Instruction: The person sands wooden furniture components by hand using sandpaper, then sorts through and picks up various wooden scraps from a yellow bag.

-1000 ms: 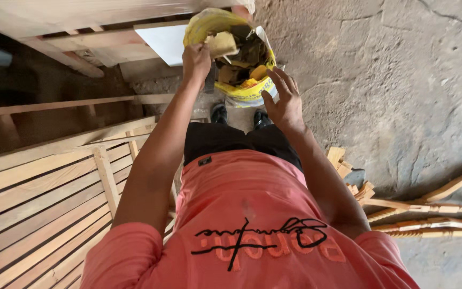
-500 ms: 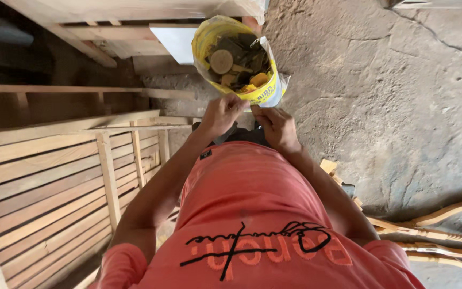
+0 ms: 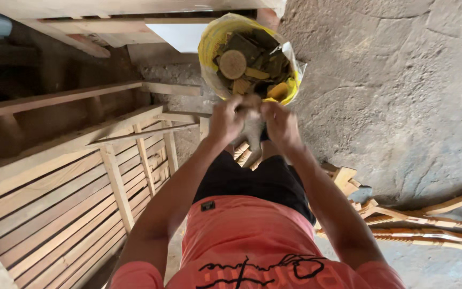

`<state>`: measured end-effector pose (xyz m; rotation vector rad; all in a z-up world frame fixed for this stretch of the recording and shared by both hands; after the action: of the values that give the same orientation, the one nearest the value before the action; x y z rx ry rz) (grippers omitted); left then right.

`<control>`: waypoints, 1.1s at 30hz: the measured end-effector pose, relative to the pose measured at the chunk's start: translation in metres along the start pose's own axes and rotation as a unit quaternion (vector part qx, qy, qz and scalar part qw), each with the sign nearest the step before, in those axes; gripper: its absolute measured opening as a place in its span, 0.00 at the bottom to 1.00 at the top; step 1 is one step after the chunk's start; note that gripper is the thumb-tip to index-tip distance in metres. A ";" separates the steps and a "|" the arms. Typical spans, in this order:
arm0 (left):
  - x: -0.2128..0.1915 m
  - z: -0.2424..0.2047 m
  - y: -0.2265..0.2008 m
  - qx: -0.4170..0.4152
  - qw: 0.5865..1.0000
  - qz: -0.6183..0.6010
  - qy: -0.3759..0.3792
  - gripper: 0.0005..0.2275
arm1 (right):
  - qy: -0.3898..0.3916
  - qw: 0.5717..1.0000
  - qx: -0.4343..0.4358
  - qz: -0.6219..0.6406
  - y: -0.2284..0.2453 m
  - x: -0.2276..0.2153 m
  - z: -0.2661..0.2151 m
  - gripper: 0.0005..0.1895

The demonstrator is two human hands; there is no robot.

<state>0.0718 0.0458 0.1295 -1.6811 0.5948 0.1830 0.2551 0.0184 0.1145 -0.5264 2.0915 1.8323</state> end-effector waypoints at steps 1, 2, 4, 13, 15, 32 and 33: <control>-0.005 0.013 0.013 -0.005 1.000 -0.002 0.002 0.04 | -0.018 1.000 -0.005 -0.006 -0.019 0.013 0.021 0.05; -0.011 0.029 0.030 -0.070 0.997 -0.003 -0.018 0.04 | -0.030 0.999 0.007 -0.043 -0.042 0.026 0.043 0.05; -0.029 0.051 0.054 -0.141 0.989 -0.001 -0.034 0.07 | -0.049 0.992 -0.008 -0.120 -0.086 0.056 0.102 0.05; -0.050 0.082 0.120 -0.150 0.988 0.031 0.037 0.08 | 0.082 0.922 0.205 -0.317 -0.204 0.156 0.194 0.22; -0.056 0.078 0.115 -0.119 0.989 0.086 0.002 0.21 | -0.001 0.958 0.107 -0.267 -0.197 0.134 0.173 0.22; -0.037 0.018 0.074 -0.012 0.994 -0.003 0.109 0.10 | 0.048 0.907 0.260 0.326 -0.006 0.078 -0.019 0.11; -0.040 0.013 0.080 0.024 0.994 0.004 0.110 0.09 | 0.046 0.906 0.262 0.329 -0.004 0.085 -0.023 0.11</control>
<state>0.0016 0.0625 0.0744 -1.6646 0.7642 -0.0110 0.1822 -0.0112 0.0748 0.2774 2.9215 1.4027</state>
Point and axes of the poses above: each hand's wrist, its own z-axis towards the middle knuckle, its own x-axis out of the palm, y = z × x, the point moved 3 cm from there along z, towards the middle knuckle, and after that the axes turned 1 degree about y, right-handed, at the moved point
